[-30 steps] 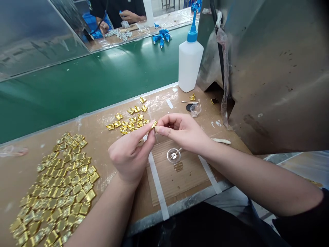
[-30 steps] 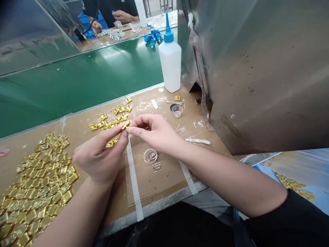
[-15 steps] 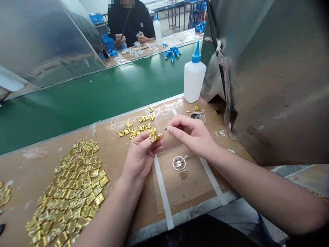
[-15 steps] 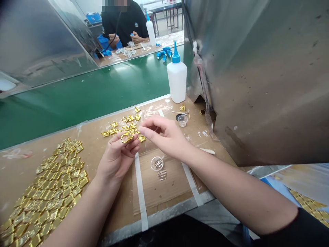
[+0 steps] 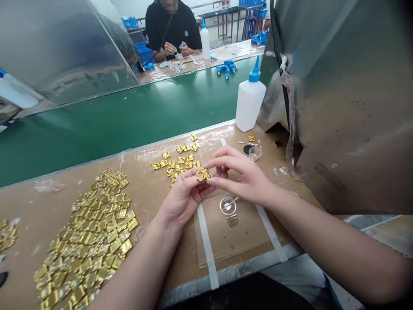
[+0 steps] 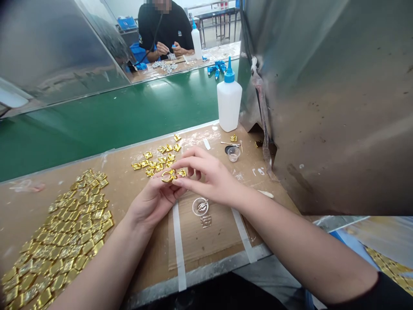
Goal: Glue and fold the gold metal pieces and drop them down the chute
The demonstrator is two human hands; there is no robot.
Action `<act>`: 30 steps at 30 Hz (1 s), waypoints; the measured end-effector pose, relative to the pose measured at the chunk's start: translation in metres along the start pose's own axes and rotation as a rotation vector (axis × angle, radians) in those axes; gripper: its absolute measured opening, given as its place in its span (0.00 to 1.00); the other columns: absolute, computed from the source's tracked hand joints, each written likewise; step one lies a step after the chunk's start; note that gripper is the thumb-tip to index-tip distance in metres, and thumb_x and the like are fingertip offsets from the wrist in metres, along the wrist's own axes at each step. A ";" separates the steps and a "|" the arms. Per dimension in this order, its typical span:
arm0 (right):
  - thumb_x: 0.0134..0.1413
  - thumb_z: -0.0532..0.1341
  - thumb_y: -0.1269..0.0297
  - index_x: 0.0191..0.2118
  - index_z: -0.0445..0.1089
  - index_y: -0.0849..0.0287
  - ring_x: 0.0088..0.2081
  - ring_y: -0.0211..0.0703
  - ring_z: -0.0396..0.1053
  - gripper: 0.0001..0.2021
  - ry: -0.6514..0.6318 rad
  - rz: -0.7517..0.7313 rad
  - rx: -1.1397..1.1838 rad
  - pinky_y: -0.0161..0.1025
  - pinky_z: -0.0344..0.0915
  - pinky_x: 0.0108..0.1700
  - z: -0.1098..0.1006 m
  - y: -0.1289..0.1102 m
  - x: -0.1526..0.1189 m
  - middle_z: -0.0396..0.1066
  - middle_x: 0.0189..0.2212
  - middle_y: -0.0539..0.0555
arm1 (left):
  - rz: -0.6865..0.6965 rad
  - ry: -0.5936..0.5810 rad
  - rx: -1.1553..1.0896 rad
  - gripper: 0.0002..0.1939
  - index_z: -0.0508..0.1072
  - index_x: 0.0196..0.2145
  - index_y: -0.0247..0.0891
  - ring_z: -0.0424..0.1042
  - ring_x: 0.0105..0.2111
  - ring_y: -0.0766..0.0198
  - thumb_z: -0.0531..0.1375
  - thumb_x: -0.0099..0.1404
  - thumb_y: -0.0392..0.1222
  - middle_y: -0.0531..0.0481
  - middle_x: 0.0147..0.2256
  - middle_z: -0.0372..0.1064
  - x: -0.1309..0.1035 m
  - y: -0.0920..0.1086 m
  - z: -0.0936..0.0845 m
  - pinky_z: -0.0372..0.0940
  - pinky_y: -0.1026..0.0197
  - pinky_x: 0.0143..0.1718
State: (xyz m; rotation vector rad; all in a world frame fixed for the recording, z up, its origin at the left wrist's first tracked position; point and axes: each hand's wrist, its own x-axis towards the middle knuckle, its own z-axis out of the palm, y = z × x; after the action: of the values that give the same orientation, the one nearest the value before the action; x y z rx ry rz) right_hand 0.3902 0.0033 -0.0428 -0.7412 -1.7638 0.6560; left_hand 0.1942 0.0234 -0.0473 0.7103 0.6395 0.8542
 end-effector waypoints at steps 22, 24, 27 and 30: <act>0.63 0.70 0.59 0.43 0.77 0.58 0.39 0.37 0.69 0.09 0.030 0.274 0.164 0.37 0.66 0.39 -0.003 0.002 0.003 0.73 0.40 0.52 | 0.269 0.123 0.391 0.15 0.73 0.44 0.41 0.76 0.36 0.62 0.72 0.65 0.46 0.48 0.38 0.76 -0.007 0.006 0.003 0.71 0.65 0.31; 0.61 0.70 0.57 0.42 0.78 0.58 0.37 0.36 0.69 0.10 0.088 0.408 0.302 0.37 0.66 0.39 -0.003 0.001 0.004 0.75 0.38 0.51 | 0.617 0.232 0.646 0.13 0.74 0.44 0.42 0.76 0.39 0.61 0.72 0.65 0.43 0.48 0.40 0.76 -0.009 0.004 0.003 0.70 0.62 0.34; 0.58 0.71 0.56 0.40 0.79 0.58 0.32 0.34 0.67 0.11 0.091 0.536 0.450 0.37 0.66 0.40 -0.003 0.000 0.006 0.75 0.32 0.48 | 1.125 0.211 1.005 0.21 0.74 0.46 0.44 0.77 0.43 0.57 0.75 0.59 0.33 0.50 0.42 0.77 -0.013 0.003 0.003 0.71 0.55 0.43; 0.54 0.74 0.56 0.38 0.81 0.57 0.33 0.35 0.68 0.11 0.062 0.587 0.511 0.37 0.67 0.42 -0.002 -0.003 0.008 0.77 0.32 0.48 | 1.275 0.146 1.110 0.24 0.72 0.49 0.46 0.78 0.43 0.56 0.74 0.60 0.29 0.52 0.41 0.79 -0.015 0.001 0.005 0.72 0.50 0.47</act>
State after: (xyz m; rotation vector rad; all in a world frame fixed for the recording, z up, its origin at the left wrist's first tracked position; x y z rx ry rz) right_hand 0.3894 0.0070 -0.0354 -0.9019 -1.2275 1.3969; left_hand 0.1899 0.0102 -0.0403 2.2015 0.7516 1.7218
